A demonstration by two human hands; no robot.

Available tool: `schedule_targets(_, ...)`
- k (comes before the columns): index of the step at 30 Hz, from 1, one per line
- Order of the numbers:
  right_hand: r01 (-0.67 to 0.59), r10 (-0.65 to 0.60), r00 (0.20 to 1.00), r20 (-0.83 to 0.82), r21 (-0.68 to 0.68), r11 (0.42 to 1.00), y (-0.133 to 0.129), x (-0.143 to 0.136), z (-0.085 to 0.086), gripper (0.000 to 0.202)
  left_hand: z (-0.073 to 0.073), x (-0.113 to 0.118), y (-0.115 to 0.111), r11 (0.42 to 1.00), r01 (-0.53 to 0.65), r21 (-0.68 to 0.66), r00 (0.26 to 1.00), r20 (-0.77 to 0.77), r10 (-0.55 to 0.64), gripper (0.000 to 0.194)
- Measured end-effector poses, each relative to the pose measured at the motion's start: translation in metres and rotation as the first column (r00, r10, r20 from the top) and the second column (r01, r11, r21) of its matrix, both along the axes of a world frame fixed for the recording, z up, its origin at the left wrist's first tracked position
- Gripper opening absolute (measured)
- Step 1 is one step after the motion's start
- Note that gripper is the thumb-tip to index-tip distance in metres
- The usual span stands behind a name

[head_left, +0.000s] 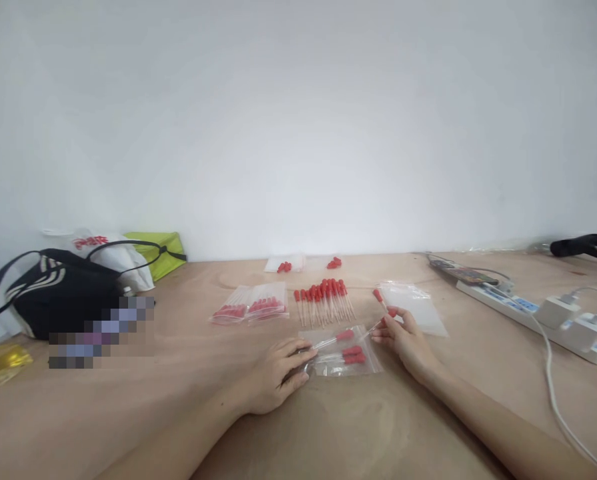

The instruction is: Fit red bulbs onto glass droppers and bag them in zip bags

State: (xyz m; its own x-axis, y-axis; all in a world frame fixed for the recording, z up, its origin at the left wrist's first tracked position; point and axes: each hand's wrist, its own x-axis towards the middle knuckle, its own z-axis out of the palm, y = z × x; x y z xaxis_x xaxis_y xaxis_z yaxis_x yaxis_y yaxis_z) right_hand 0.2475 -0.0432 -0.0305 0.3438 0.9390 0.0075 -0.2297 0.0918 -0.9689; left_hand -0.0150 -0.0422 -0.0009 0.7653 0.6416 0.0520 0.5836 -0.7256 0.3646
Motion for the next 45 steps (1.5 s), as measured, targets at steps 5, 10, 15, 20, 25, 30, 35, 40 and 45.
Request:
schedule_targets(5, -0.172, 0.181, 0.966, 0.187, -0.063, 0.983, -0.006, 0.000, 0.000, 0.030, -0.004, -0.002, 0.000, 1.000, -0.015, -0.013, 1.000, 0.009, 0.015, 0.042)
schedule_targets(10, -0.205, 0.213, 0.921, 0.326, -0.059, 0.977, -0.006, -0.003, -0.003, 0.031, -0.003, -0.001, -0.001, 1.000, -0.014, -0.013, 0.999, 0.046, 0.015, 0.048)
schedule_targets(15, -0.333, 0.296, 0.793, 0.533, -0.028, 0.943, -0.001, -0.004, -0.012, 0.021, -0.003, -0.001, 0.000, 1.000, 0.007, 0.002, 0.998, 0.058, -0.008, 0.043)
schedule_targets(20, -0.350, 0.289, 0.692, 0.662, -0.042, 0.936, 0.004, 0.005, -0.009, 0.022, -0.004, -0.001, 0.002, 1.000, 0.013, 0.009, 0.999, 0.037, -0.013, 0.037)
schedule_targets(25, 0.091, 0.028, 0.447, 0.894, -0.077, 0.993, 0.029, 0.031, 0.010, 0.019, 0.000, 0.000, 0.000, 1.000, 0.001, -0.017, 0.999, 0.054, 0.000, 0.035)
schedule_targets(30, 0.327, 0.154, 0.271, 0.950, -0.241, 0.914, 0.067, 0.041, 0.019, 0.029, 0.002, 0.001, 0.000, 1.000, -0.001, -0.007, 1.000, 0.028, 0.001, 0.037)
schedule_targets(35, 0.353, 0.173, 0.268, 0.948, -0.263, 0.898, 0.085, 0.028, 0.014, 0.024, 0.002, 0.002, 0.000, 1.000, -0.006, 0.013, 1.000, -0.007, 0.006, 0.040)
schedule_targets(40, 0.229, 0.107, 0.304, 0.947, -0.181, 0.956, 0.074, 0.027, 0.021, 0.028, 0.001, 0.001, 0.001, 1.000, -0.004, 0.026, 1.000, 0.000, 0.004, 0.039)
schedule_targets(45, 0.076, 0.007, 0.683, 0.730, -0.081, 0.994, 0.033, 0.035, 0.014, 0.043, -0.004, -0.001, 0.003, 0.999, 0.008, 0.045, 1.000, 0.013, -0.009, 0.038)
